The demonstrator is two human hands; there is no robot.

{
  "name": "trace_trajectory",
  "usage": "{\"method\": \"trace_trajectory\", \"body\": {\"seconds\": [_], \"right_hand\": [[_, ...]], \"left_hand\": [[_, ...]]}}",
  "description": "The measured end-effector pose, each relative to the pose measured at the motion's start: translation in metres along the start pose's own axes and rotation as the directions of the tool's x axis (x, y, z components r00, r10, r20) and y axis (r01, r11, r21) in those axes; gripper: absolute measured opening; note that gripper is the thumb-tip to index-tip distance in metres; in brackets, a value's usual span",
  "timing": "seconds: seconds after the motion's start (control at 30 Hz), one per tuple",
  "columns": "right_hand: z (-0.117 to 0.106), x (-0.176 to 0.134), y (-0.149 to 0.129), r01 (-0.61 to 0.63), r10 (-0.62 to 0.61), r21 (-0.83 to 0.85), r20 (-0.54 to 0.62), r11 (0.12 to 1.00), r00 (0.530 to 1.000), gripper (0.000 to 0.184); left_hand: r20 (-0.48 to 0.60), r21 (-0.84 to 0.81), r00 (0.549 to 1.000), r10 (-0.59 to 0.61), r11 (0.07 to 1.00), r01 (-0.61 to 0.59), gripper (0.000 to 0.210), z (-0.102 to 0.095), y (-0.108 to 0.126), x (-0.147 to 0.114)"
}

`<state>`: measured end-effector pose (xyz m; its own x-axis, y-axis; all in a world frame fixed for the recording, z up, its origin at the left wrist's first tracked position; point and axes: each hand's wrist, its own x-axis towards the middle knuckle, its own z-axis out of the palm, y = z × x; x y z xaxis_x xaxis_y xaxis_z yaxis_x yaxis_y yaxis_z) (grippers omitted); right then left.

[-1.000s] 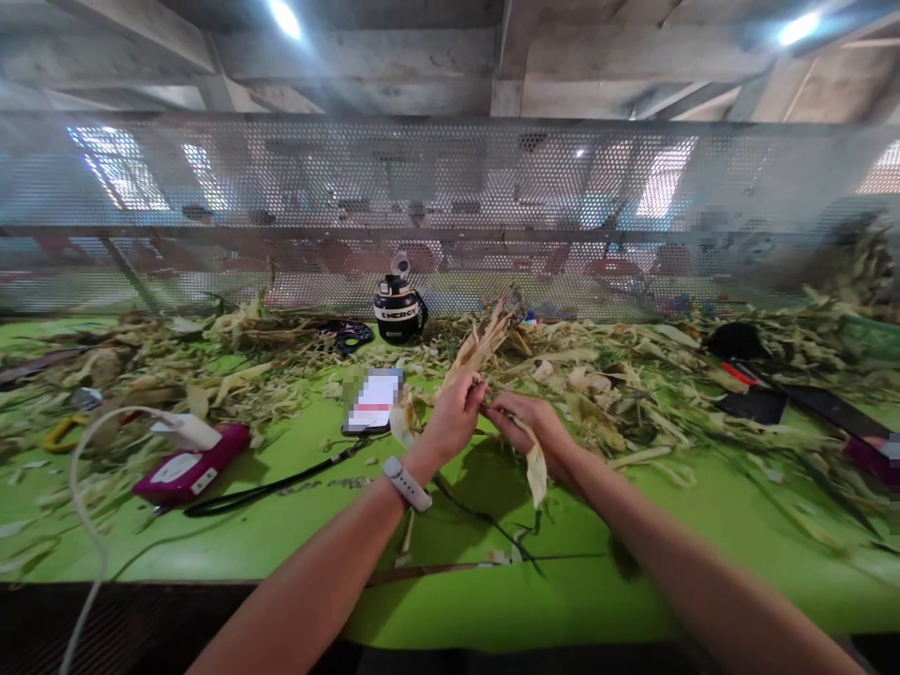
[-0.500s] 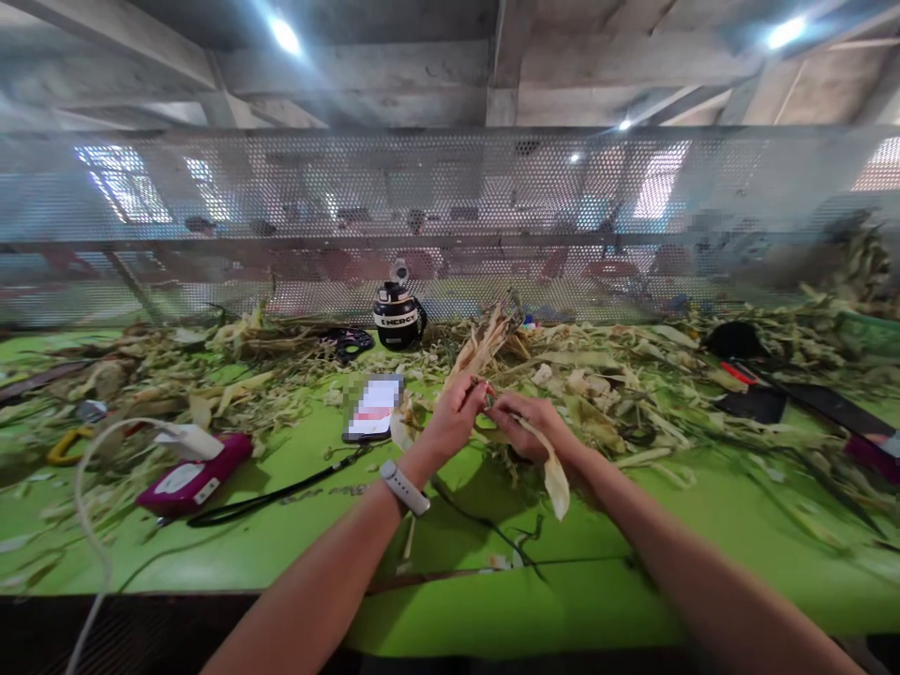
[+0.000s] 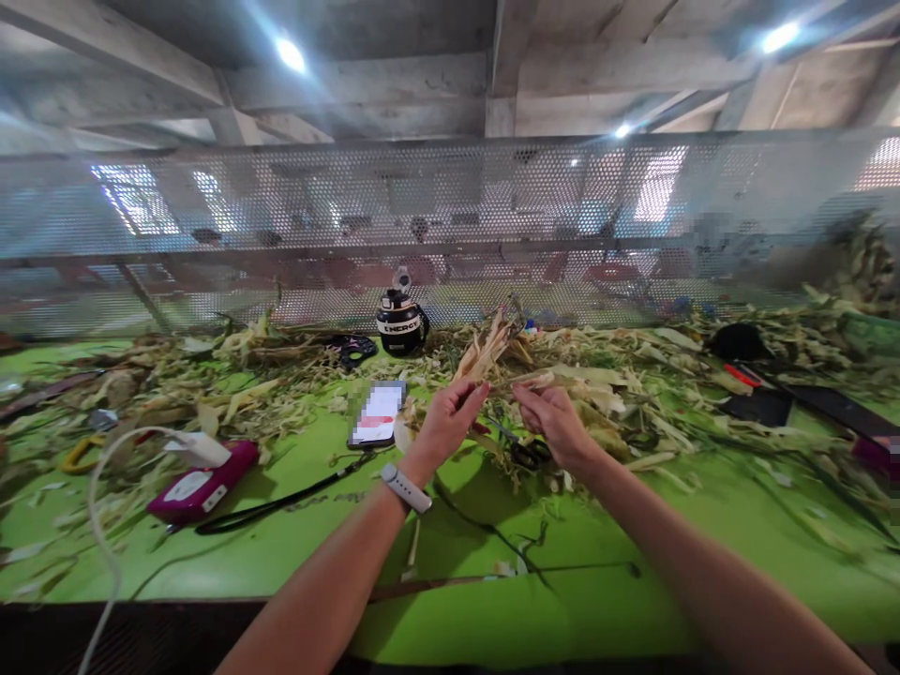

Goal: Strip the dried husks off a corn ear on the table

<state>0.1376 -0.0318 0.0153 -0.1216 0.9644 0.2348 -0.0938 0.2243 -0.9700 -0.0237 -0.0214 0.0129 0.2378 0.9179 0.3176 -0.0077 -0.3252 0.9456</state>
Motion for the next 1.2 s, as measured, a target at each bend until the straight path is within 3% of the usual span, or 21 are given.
{"method": "trace_trajectory", "body": {"seconds": [0.1,0.23,0.33,0.4,0.5,0.57,0.67,0.77,0.87,0.93,1.0,1.1,1.2], "right_hand": [[0.001,-0.003,-0.005,-0.037,0.034,0.057,0.04,0.998,0.999,0.039],[0.003,-0.005,-0.008,-0.171,0.17,0.131,0.018,0.977,0.985,0.039],[0.004,-0.005,-0.008,-0.259,0.257,0.086,0.037,0.962,0.966,0.041],[0.005,-0.005,-0.008,-0.244,0.243,0.013,0.044,0.97,0.969,0.042],[0.006,-0.006,-0.006,-0.084,0.094,-0.185,0.044,0.979,0.995,0.043],[0.006,-0.008,-0.005,0.077,-0.055,-0.372,0.068,0.925,0.996,0.041],[0.009,-0.014,-0.005,0.293,-0.214,-0.603,0.201,0.742,0.956,0.034],[0.011,-0.02,-0.009,0.469,-0.296,-0.683,0.364,0.56,0.883,0.031],[0.009,-0.024,-0.017,0.574,-0.48,-0.725,0.375,0.382,0.793,0.025],[0.005,-0.023,-0.022,0.581,-0.63,-0.767,0.314,0.273,0.71,0.018],[-0.001,-0.02,-0.025,0.553,-0.721,-0.799,0.237,0.237,0.651,0.013],[-0.011,-0.012,-0.025,0.475,-0.737,-0.818,0.095,0.325,0.669,0.013],[-0.017,-0.004,-0.02,0.413,-0.691,-0.809,0.013,0.417,0.723,0.018]], "left_hand": [[0.0,0.084,1.0,-0.003,0.997,0.003,0.035,0.0,0.001,-0.001],[-0.031,0.087,0.999,0.016,0.996,-0.013,0.033,0.001,0.001,-0.003],[-0.067,0.083,0.997,0.05,0.996,-0.044,0.031,0.003,0.0,-0.005],[-0.097,0.096,0.993,0.062,0.994,-0.053,0.031,0.004,0.0,-0.006],[-0.195,0.144,0.976,0.093,0.987,-0.065,0.029,0.004,-0.001,-0.005],[-0.264,0.195,0.958,0.109,0.979,-0.057,0.029,0.003,0.0,-0.003],[-0.324,0.271,0.938,0.123,0.962,-0.033,0.029,-0.002,0.0,0.0],[-0.336,0.37,0.925,0.179,0.928,-0.046,0.03,-0.006,-0.002,0.003],[-0.267,0.446,0.94,0.213,0.892,-0.076,0.031,-0.007,-0.003,0.004],[-0.14,0.451,0.963,0.231,0.881,-0.145,0.029,-0.004,-0.002,0.002],[0.032,0.41,0.968,0.247,0.88,-0.238,0.026,0.001,0.001,-0.002],[0.246,0.274,0.948,0.201,0.924,-0.267,0.028,0.007,0.009,-0.009],[0.327,0.147,0.939,0.102,0.976,-0.158,0.032,0.008,0.016,-0.013]]}}
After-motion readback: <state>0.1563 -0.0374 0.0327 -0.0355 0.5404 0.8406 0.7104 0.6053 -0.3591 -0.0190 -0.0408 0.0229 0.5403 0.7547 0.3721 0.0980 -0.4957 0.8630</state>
